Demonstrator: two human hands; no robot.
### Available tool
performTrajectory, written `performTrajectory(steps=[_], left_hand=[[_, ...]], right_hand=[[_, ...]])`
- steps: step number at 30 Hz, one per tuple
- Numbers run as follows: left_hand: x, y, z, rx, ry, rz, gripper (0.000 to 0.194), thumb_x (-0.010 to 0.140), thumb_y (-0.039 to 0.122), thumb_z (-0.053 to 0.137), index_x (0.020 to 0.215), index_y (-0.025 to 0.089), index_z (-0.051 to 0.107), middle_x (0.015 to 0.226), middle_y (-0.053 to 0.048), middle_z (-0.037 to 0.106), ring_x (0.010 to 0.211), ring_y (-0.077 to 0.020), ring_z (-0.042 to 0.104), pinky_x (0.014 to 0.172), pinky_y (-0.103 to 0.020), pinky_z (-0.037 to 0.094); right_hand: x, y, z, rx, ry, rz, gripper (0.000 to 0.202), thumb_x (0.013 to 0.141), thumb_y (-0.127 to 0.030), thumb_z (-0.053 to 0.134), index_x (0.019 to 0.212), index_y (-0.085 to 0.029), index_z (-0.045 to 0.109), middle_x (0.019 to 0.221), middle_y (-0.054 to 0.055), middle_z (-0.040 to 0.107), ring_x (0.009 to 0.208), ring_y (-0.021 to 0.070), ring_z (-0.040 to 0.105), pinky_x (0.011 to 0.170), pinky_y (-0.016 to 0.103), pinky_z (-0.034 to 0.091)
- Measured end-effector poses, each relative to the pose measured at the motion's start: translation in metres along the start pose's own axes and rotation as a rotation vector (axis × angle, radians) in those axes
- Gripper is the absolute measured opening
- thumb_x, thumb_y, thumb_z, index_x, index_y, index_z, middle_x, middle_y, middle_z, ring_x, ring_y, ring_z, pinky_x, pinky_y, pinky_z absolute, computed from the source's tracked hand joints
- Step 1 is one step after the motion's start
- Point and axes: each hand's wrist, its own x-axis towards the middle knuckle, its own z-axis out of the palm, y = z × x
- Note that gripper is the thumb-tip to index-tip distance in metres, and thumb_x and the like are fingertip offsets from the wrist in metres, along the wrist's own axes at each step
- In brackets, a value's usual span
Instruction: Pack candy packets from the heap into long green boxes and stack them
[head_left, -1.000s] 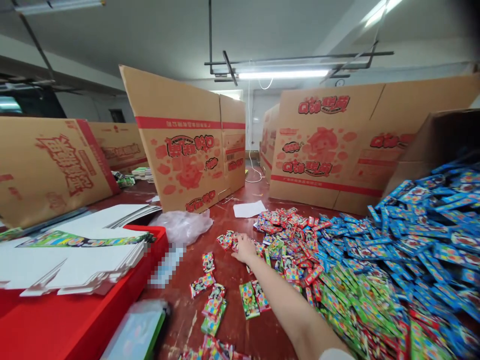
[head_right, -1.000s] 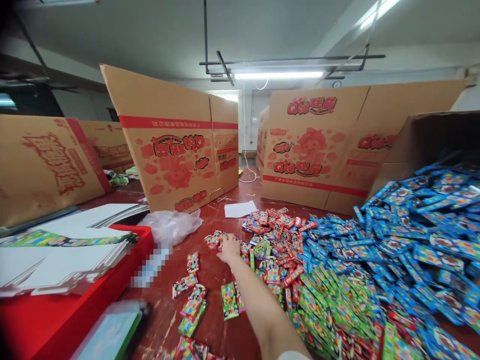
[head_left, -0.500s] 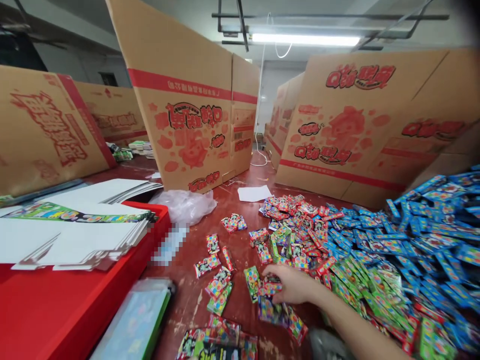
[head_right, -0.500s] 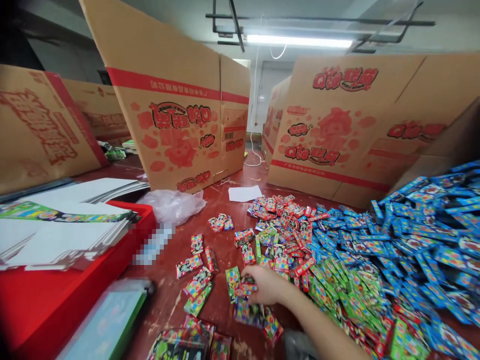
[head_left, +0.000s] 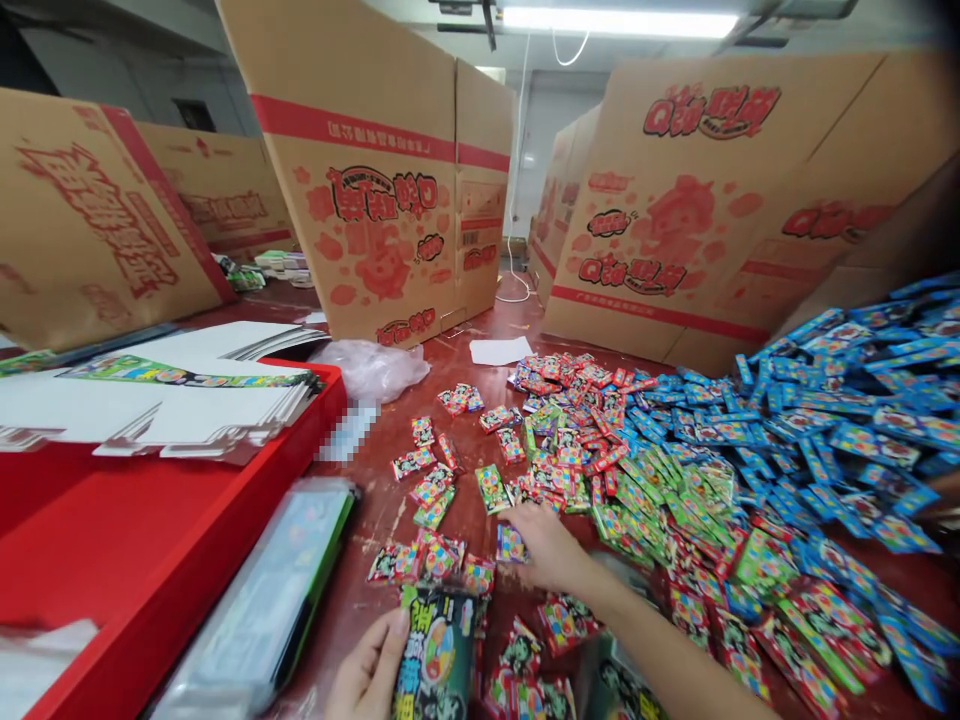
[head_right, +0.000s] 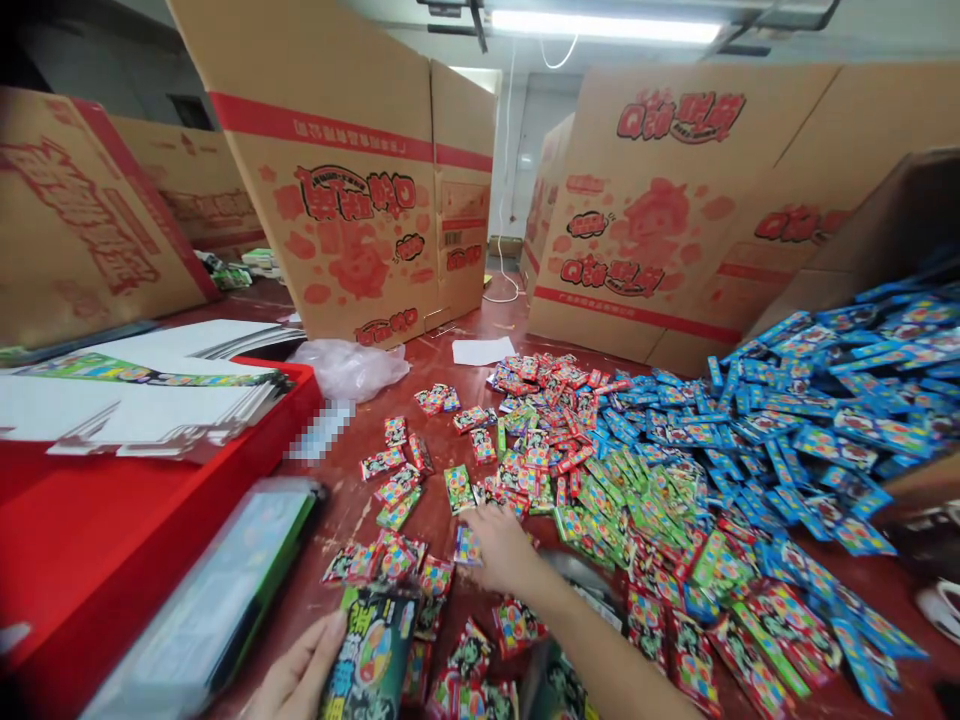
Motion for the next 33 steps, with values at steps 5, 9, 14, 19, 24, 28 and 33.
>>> performTrajectory(steps=[5, 9, 14, 19, 24, 28, 33], left_hand=[[-0.016, 0.005, 0.037, 0.089, 0.023, 0.102, 0.06, 0.069, 0.069, 0.056, 0.091, 0.015, 0.068, 0.086, -0.006, 0.071, 0.084, -0.0252, 0.063, 0.078, -0.028, 0.051], [-0.032, 0.012, 0.066, 0.182, -0.076, 0.235, 0.052, 0.079, 0.061, 0.05, 0.095, 0.015, 0.068, 0.087, -0.006, 0.07, 0.08, -0.023, 0.062, 0.075, -0.027, 0.05], [-0.046, 0.015, 0.087, 0.176, -0.2, 0.283, 0.044, 0.084, 0.054, 0.049, 0.102, 0.017, 0.067, 0.092, -0.007, 0.07, 0.082, -0.0223, 0.062, 0.076, -0.027, 0.05], [-0.052, 0.015, 0.094, 0.087, -0.27, 0.256, 0.046, 0.083, 0.054, 0.052, 0.102, 0.015, 0.066, 0.091, -0.007, 0.07, 0.081, -0.0228, 0.063, 0.073, -0.027, 0.05], [-0.054, 0.017, 0.096, 0.033, -0.253, 0.237, 0.045, 0.082, 0.054, 0.053, 0.098, 0.014, 0.067, 0.087, -0.006, 0.07, 0.081, -0.0224, 0.062, 0.073, -0.027, 0.05], [-0.054, 0.018, 0.097, 0.024, -0.218, 0.256, 0.046, 0.082, 0.054, 0.054, 0.095, 0.013, 0.068, 0.089, -0.007, 0.07, 0.084, -0.0235, 0.062, 0.074, -0.028, 0.05], [-0.055, 0.014, 0.102, 0.058, -0.198, 0.295, 0.047, 0.08, 0.057, 0.054, 0.096, 0.015, 0.069, 0.089, -0.007, 0.071, 0.081, -0.0234, 0.063, 0.076, -0.028, 0.051]], right_hand=[[-0.039, -0.011, -0.018, 0.883, 0.366, 0.034, 0.055, 0.076, -0.038, 0.065, 0.125, -0.024, 0.045, 0.123, 0.008, 0.055, 0.112, 0.0231, 0.053, 0.096, 0.038, 0.041], [-0.058, -0.033, -0.022, 1.053, 0.522, 0.003, 0.051, 0.079, -0.043, 0.063, 0.125, -0.026, 0.048, 0.119, 0.008, 0.058, 0.111, 0.0211, 0.054, 0.096, 0.036, 0.043], [-0.083, -0.044, -0.029, 0.847, 0.285, -0.059, 0.042, 0.085, -0.044, 0.056, 0.121, -0.023, 0.058, 0.119, 0.007, 0.062, 0.115, 0.0232, 0.052, 0.103, 0.04, 0.036], [-0.103, -0.043, -0.033, 0.705, 0.225, -0.078, 0.036, 0.082, -0.044, 0.06, 0.109, -0.022, 0.068, 0.098, 0.007, 0.069, 0.098, 0.0231, 0.06, 0.093, 0.041, 0.044], [-0.115, -0.054, -0.017, 0.816, 0.327, -0.073, 0.029, 0.079, -0.04, 0.065, 0.103, -0.026, 0.07, 0.103, 0.007, 0.066, 0.098, 0.0218, 0.06, 0.089, 0.038, 0.046], [-0.12, -0.06, -0.01, 0.83, 0.334, -0.13, 0.025, 0.079, -0.036, 0.067, 0.103, -0.028, 0.07, 0.113, 0.007, 0.062, 0.11, 0.0227, 0.054, 0.097, 0.041, 0.041], [-0.118, -0.059, -0.009, 0.916, 0.319, -0.102, 0.016, 0.073, -0.036, 0.072, 0.079, -0.021, 0.073, 0.106, 0.008, 0.063, 0.101, 0.0214, 0.06, 0.091, 0.039, 0.045]])
